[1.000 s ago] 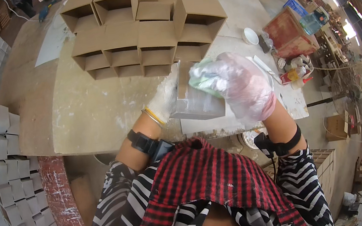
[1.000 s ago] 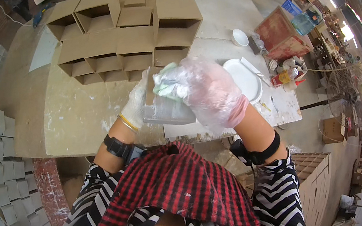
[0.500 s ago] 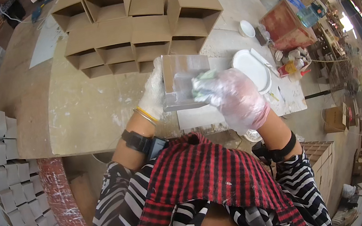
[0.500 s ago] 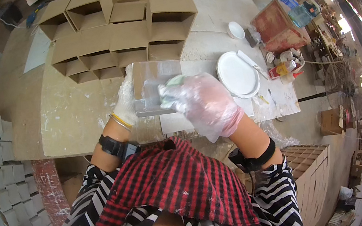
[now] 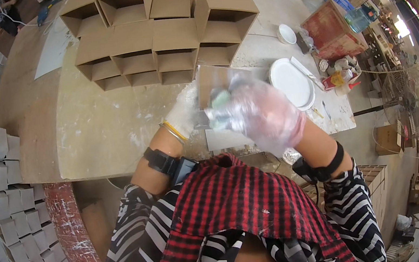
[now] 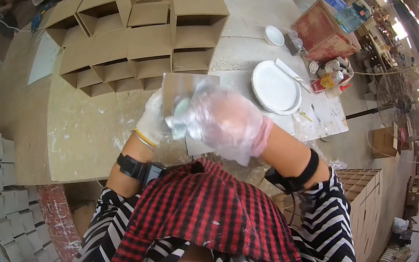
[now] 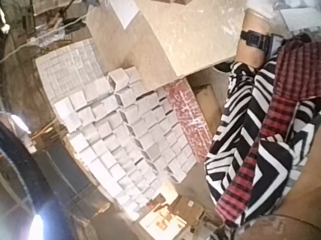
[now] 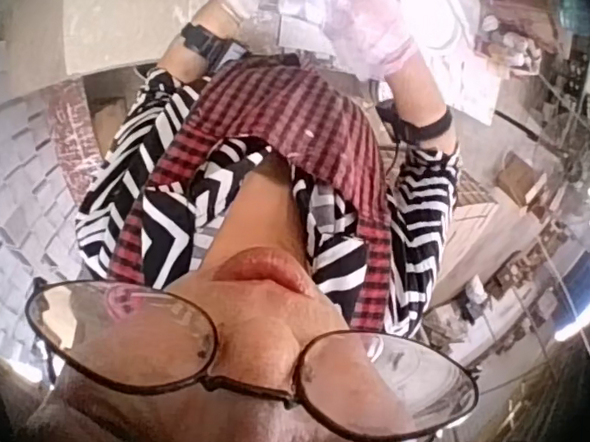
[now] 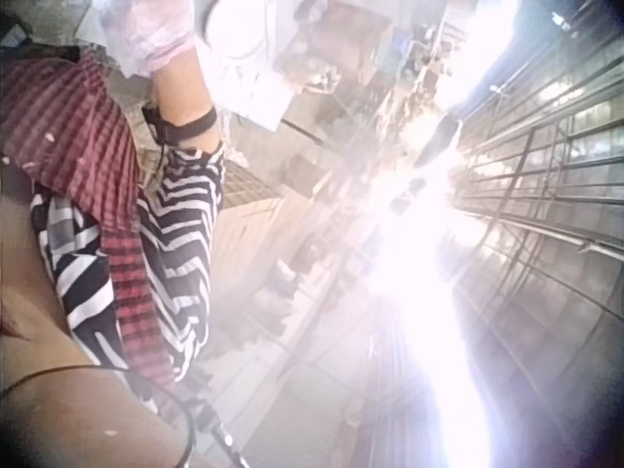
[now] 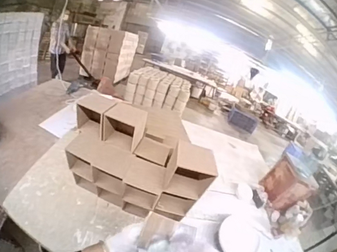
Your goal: The recorder applies a white substance from a bowl onto cardboard boxes and wipes them with a sponge to ensure even coverage.
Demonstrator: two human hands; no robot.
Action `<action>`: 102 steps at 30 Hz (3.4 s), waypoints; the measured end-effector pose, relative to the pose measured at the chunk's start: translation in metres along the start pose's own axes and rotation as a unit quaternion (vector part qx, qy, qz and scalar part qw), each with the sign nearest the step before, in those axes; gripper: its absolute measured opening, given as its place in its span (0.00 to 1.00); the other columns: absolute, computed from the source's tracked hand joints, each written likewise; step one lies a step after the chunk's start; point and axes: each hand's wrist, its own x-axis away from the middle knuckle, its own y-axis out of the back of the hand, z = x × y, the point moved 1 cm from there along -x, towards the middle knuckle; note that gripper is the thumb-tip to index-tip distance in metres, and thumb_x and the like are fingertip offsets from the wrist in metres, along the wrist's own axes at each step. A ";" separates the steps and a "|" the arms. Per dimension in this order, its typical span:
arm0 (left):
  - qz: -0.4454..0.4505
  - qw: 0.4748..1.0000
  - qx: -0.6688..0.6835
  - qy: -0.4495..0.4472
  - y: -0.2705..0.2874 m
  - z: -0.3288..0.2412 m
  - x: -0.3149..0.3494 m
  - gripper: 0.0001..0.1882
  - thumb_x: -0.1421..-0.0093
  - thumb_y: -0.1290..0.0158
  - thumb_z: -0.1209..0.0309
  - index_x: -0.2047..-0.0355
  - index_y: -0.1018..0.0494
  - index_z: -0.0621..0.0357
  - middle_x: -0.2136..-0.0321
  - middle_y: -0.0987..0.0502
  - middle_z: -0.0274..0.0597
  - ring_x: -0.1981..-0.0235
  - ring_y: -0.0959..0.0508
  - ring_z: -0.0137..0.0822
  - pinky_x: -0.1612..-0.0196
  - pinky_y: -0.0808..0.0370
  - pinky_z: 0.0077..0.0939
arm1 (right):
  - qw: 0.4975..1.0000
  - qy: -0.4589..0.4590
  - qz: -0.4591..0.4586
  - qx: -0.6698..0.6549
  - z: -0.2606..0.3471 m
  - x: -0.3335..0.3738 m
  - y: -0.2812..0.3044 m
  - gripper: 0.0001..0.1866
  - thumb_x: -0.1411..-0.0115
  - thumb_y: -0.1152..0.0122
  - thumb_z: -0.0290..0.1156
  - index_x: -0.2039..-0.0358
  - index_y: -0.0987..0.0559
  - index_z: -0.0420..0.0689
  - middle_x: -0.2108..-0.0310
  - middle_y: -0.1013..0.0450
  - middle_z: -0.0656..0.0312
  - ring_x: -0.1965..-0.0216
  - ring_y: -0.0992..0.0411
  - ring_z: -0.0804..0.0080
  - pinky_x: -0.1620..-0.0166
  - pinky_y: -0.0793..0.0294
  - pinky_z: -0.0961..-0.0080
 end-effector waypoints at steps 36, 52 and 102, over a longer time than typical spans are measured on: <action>-0.134 0.985 -0.111 -0.012 -0.015 -0.003 0.007 0.29 0.31 0.52 0.45 0.45 0.25 0.56 0.51 0.20 0.40 0.53 0.19 0.34 0.50 0.20 0.32 | 0.935 -0.066 -0.128 0.325 -0.024 -0.001 0.024 0.20 0.39 0.40 0.33 0.47 0.21 0.44 0.47 0.24 0.53 0.43 0.28 0.56 0.40 0.28 0.67; -0.138 0.986 -0.090 0.005 -0.010 -0.007 0.007 0.27 0.29 0.54 0.47 0.44 0.26 0.54 0.52 0.20 0.37 0.53 0.19 0.33 0.51 0.20 0.31 | 0.992 -0.010 -0.126 0.010 -0.034 0.001 0.012 0.19 0.37 0.47 0.31 0.47 0.20 0.48 0.42 0.26 0.60 0.42 0.30 0.61 0.39 0.31 0.66; -0.028 0.990 -0.132 -0.042 0.028 0.003 -0.019 0.26 0.31 0.52 0.52 0.41 0.29 0.56 0.48 0.22 0.44 0.49 0.21 0.40 0.45 0.23 0.37 | 0.915 0.113 -0.141 0.360 0.005 0.019 -0.008 0.13 0.42 0.39 0.29 0.56 0.17 0.44 0.62 0.20 0.58 0.64 0.21 0.59 0.61 0.22 0.66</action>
